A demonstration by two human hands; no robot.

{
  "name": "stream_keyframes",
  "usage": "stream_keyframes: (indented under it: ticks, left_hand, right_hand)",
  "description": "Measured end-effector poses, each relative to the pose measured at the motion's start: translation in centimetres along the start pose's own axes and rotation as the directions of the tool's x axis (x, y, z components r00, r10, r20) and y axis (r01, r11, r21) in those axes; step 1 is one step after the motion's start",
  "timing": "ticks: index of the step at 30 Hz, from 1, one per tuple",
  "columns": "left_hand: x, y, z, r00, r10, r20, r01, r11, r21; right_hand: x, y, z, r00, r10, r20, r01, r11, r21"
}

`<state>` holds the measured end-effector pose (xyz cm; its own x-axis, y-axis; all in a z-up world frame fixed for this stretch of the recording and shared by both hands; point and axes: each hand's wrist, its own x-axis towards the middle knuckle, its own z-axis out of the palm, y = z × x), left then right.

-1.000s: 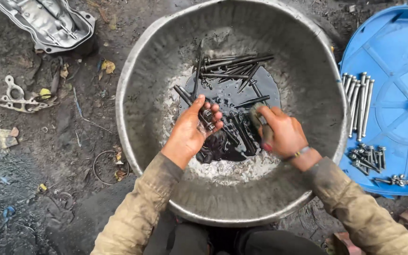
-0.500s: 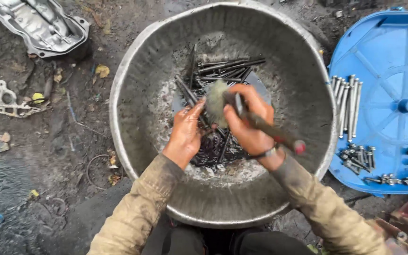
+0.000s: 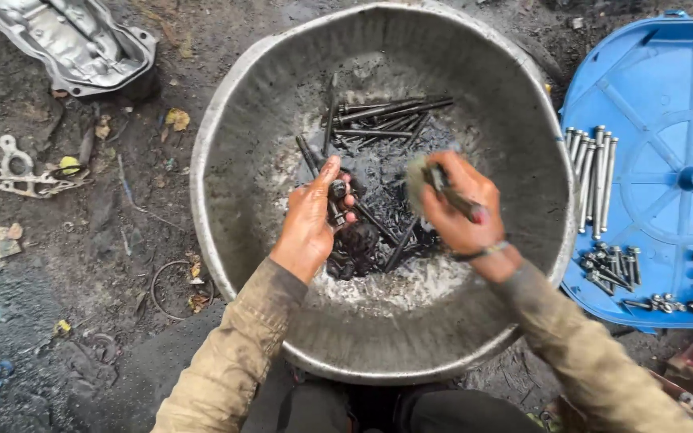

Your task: The person cleans metal bolts in a basin of liquid using a brush and a cloth, then places the clean bolts onto a blue plastic lid.

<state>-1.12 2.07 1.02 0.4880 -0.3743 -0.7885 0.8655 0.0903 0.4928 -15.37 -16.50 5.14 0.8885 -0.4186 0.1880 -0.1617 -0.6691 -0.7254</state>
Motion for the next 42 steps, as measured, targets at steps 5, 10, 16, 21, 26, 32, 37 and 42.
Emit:
stream_keyframes:
  ticks: [5,10,16,21,26,32,37,42]
  left_hand:
    - [0.1,1.2,-0.5,0.990,0.005,0.141,0.004,0.998,-0.065]
    - [0.1,1.0,-0.4,0.974,0.010,0.226,0.012,0.996,-0.093]
    - [2.6,-1.7,-0.7,0.958,0.037,0.284,0.038,0.967,-0.253]
    - [2.9,-0.7,-2.1,0.962,0.067,0.266,0.045,0.918,-0.395]
    - [0.8,1.8,-0.8,0.917,0.129,0.377,0.080,0.867,-0.491]
    - [-0.1,2.1,1.0,0.917,0.186,0.352,-0.025,0.909,-0.416]
    - [-0.4,-0.5,2.8,0.862,0.292,0.415,-0.092,0.894,-0.439]
    - [-0.3,0.8,1.0,0.906,0.260,0.334,-0.147,0.933,-0.328]
  right_hand:
    - [-1.9,2.3,1.4,0.886,0.327,0.330,-0.218,0.920,-0.326]
    - [-0.9,-2.3,1.3,0.984,0.165,0.073,-0.179,0.952,0.248]
    - [-1.2,-6.7,2.4,0.999,-0.033,0.018,0.024,0.924,0.381]
    - [-3.8,-2.8,1.5,0.989,0.084,0.120,-0.100,0.985,0.141]
    - [-2.2,3.0,1.8,0.964,0.160,0.213,-0.092,0.951,-0.296]
    - [-2.1,-3.1,1.1,0.978,0.190,0.083,-0.207,0.928,0.309]
    - [-1.1,-8.9,1.6,0.991,-0.069,-0.116,0.089,0.981,0.172]
    - [-3.3,-9.2,-0.1,0.997,-0.060,0.058,0.056,0.996,0.067]
